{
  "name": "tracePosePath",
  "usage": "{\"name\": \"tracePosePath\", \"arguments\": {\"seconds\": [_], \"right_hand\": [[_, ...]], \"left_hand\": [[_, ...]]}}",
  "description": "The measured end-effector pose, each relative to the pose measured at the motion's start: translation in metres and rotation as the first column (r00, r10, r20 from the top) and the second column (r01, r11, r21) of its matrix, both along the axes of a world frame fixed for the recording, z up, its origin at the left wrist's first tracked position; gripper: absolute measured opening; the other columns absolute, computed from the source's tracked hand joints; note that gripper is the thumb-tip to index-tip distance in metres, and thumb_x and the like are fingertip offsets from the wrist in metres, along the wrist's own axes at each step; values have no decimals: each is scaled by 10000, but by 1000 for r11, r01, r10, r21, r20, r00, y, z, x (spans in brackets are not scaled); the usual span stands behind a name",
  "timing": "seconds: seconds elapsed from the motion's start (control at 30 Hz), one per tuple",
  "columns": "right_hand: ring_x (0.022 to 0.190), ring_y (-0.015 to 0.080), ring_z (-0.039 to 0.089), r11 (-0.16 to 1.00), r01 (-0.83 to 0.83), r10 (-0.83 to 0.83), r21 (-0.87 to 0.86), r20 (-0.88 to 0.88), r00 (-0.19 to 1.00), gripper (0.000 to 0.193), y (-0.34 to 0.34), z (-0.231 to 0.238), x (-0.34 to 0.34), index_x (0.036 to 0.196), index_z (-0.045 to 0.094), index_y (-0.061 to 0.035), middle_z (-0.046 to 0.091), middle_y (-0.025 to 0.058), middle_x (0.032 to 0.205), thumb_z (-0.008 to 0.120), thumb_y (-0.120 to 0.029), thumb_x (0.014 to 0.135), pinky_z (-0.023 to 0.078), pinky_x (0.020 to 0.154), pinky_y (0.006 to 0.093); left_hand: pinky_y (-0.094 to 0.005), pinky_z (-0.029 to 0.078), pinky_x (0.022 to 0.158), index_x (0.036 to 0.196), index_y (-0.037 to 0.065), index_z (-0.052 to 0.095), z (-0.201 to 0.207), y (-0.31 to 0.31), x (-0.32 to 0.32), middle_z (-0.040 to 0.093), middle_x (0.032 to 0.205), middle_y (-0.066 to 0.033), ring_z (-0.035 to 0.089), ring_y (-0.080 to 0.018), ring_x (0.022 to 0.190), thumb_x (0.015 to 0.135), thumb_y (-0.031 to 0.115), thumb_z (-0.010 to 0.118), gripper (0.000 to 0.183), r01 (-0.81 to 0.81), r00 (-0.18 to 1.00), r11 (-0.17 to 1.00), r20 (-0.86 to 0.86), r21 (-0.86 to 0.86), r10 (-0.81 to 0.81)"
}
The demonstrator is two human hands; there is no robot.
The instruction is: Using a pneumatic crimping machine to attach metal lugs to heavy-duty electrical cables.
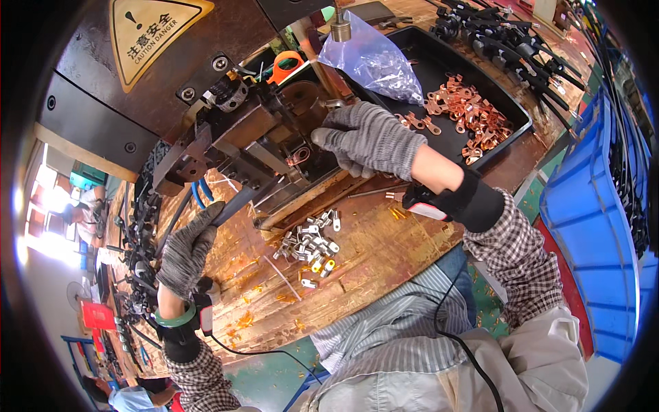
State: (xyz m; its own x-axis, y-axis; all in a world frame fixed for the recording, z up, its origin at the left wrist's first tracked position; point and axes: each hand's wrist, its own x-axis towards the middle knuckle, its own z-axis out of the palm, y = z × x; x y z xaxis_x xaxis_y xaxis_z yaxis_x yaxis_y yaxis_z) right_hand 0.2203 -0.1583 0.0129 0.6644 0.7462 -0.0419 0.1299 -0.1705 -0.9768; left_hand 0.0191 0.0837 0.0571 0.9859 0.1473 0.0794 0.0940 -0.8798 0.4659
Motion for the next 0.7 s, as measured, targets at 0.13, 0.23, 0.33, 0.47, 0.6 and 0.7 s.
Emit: {"name": "tracePosePath", "arguments": {"seconds": [0.13, 0.23, 0.33, 0.47, 0.6, 0.7], "right_hand": [[408, 113, 519, 994, 61, -61, 88, 5, 998, 296, -20, 6, -10, 848, 582, 11, 549, 50, 533, 567, -285, 837, 412, 364, 231], [409, 96, 514, 991, 101, -98, 89, -27, 995, 273, -37, 8, -18, 844, 581, -6, 540, 35, 532, 568, -279, 838, 416, 380, 217], [429, 93, 520, 985, 154, -147, 84, -81, 986, 286, -53, 9, -29, 836, 569, -8, 543, 41, 538, 554, -293, 844, 423, 395, 214], [456, 94, 538, 997, 67, -61, 38, -154, 986, 298, -71, -2, -45, 831, 570, -1, 547, 47, 542, 558, -299, 842, 433, 415, 214], [582, 111, 589, 996, -82, 91, 41, -363, 927, 317, -72, -29, -76, 1025, 562, -2, 588, 48, 676, 590, -253, 833, 505, 550, 244], [666, 119, 595, 842, 123, 200, 525, -516, 833, 332, -57, -48, -108, 1058, 550, -12, 593, 49, 744, 630, -208, 803, 507, 615, 249]], "left_hand": [[-205, 416, 670, 1175, 28, 521, -2, 6, -2, 598, 922, -37, 473, -80, 724, 842, 42, 504, 334, 59, 998, 998, 35, 7, -59], [-210, 416, 674, 1173, 20, 520, -1, 2, -2, 597, 911, -41, 463, -80, 716, 842, 45, 507, 332, -21, 999, 999, -46, -36, 19], [-250, 441, 735, 1152, 23, 536, 0, 1, -4, 636, 876, -145, 546, -107, 758, 850, 31, 496, 304, -17, 1000, 1000, -14, -8, 17], [-255, 439, 743, 1171, 14, 514, 0, -1, -15, 630, 942, -105, 554, -127, 797, 854, 51, 496, 320, 80, 997, 988, 10, -134, -80], [-280, 431, 830, 1162, 4, 513, 5, -18, -35, 610, 1027, -108, 578, -183, 923, 854, 84, 508, 318, 52, 982, 947, -159, -316, -107], [-285, 439, 819, 1133, 17, 540, -11, -34, -45, 611, 1014, -140, 594, -224, 920, 842, 71, 522, 296, 78, 986, 963, -122, -259, -113]]}}
